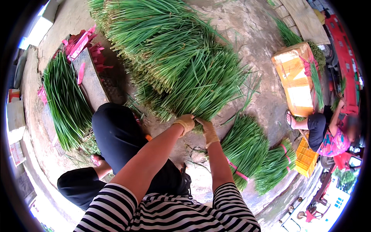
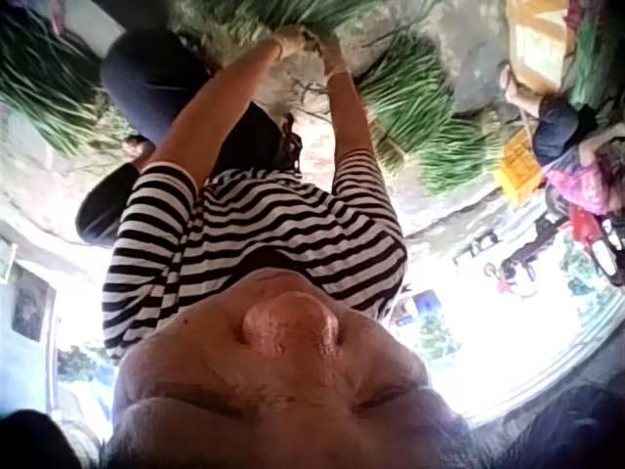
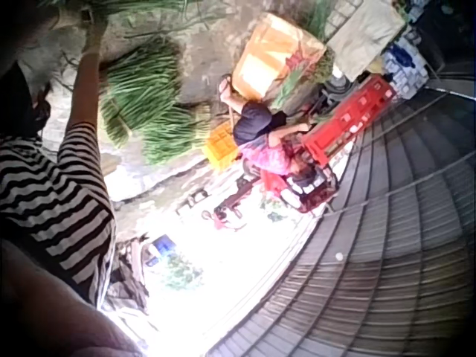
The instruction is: The person gathers chives into a bundle, aligns them by hand, and secures them with a plastic tie.
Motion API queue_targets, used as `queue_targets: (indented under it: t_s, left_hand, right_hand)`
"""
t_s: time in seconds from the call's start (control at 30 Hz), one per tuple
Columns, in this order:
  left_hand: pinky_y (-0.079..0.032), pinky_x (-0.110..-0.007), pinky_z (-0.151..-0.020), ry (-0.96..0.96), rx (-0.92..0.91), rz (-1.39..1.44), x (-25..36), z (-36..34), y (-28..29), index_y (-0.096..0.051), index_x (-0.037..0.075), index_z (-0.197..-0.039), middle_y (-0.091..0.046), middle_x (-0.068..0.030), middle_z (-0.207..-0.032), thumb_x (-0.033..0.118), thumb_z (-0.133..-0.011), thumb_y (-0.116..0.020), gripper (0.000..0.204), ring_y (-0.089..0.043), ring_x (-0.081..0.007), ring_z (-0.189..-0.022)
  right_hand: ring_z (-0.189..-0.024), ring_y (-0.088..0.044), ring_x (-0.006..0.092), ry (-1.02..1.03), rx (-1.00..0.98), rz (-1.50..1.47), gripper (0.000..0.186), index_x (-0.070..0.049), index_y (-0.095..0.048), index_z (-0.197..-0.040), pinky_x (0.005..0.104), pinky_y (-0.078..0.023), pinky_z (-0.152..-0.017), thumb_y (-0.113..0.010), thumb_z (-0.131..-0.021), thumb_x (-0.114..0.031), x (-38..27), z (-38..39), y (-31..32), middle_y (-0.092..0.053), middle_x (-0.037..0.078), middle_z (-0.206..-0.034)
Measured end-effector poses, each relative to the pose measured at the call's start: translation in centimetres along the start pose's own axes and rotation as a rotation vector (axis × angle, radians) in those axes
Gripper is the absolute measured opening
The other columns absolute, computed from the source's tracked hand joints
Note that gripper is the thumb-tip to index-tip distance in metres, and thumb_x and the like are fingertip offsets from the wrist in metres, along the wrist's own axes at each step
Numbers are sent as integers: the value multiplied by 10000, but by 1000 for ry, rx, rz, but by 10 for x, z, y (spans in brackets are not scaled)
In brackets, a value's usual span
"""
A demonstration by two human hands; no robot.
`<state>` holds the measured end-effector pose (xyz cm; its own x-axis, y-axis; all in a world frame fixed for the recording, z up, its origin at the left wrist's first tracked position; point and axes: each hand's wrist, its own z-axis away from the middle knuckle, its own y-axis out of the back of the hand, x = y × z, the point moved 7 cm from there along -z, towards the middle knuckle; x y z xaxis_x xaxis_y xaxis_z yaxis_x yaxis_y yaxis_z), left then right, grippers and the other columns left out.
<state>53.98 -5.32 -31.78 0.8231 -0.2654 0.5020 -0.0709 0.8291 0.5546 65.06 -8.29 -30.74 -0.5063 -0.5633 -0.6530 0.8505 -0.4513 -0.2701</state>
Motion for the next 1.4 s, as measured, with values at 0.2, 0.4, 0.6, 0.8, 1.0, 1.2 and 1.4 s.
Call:
queue_targets:
  t_s: [0.2, 0.4, 0.6, 0.8, 1.0, 1.2, 1.4]
  left_hand:
    - [-500, -362, -638, 82, 81, -133, 27, 38, 64, -655, 36, -841, -630, -157, -897, 161, -822, -489, 209, -619, -312, -812]
    - [-486, -367, -722, 160, -35, 245, 60, 47, 62, -596, -7, -963, -613, -198, -930, 171, -773, -520, 272, -605, -318, -859]
    - [-483, -389, -737, 53, -28, 106, 79, 62, 67, -605, -28, -958, -600, -229, -958, 96, -734, -529, 267, -595, -338, -910]
    - [-442, -362, -826, -66, -122, 36, 89, 52, 49, -583, 22, -1018, -537, -201, -1101, 99, -722, -491, 320, -557, -322, -971]
    - [-473, -394, -748, 314, 195, 217, 29, 59, 92, -621, 73, -907, -603, -178, -966, 172, -775, -485, 214, -591, -336, -876]
    - [-473, -405, -744, 323, -233, 973, 63, 50, 51, -508, 61, -1138, -555, -185, -1097, 389, -873, -398, 435, -581, -274, -940]
    - [-495, -330, -554, -248, -76, 602, 48, 7, 14, -549, 51, -1045, -602, -75, -921, 337, -843, -493, 354, -591, -192, -707]
  right_hand:
    - [-792, -613, 184, -215, -147, -122, 313, -5, -591, -993, 308, -504, -724, -664, -696, -70, -77, 69, 8, -632, 85, -900]
    - [-811, -608, 174, -174, -171, 48, 303, -17, -605, -987, 301, -491, -752, -664, -697, -80, -72, 67, 5, -634, 64, -909]
    - [-791, -592, 172, -177, -126, -174, 388, -22, -560, -1059, 280, -497, -673, -687, -714, -146, -60, 58, -9, -614, 75, -959]
    - [-728, -581, 156, 37, 170, 369, 435, -2, -577, -996, 274, -485, -650, -763, -629, -144, -33, 23, 34, -621, 65, -886]
    - [-768, -619, 170, -170, -99, 174, 323, 1, -602, -977, 290, -506, -706, -672, -718, -179, -106, 68, 14, -638, 71, -871]
    - [-785, -619, 167, -210, -194, -41, 332, 6, -563, -1052, 279, -506, -718, -597, -785, -189, -87, 71, 31, -632, 82, -921]
    - [-739, -586, 141, -127, -60, 41, 308, -6, -592, -1001, 263, -482, -651, -662, -746, -162, -69, 58, 14, -624, 64, -875]
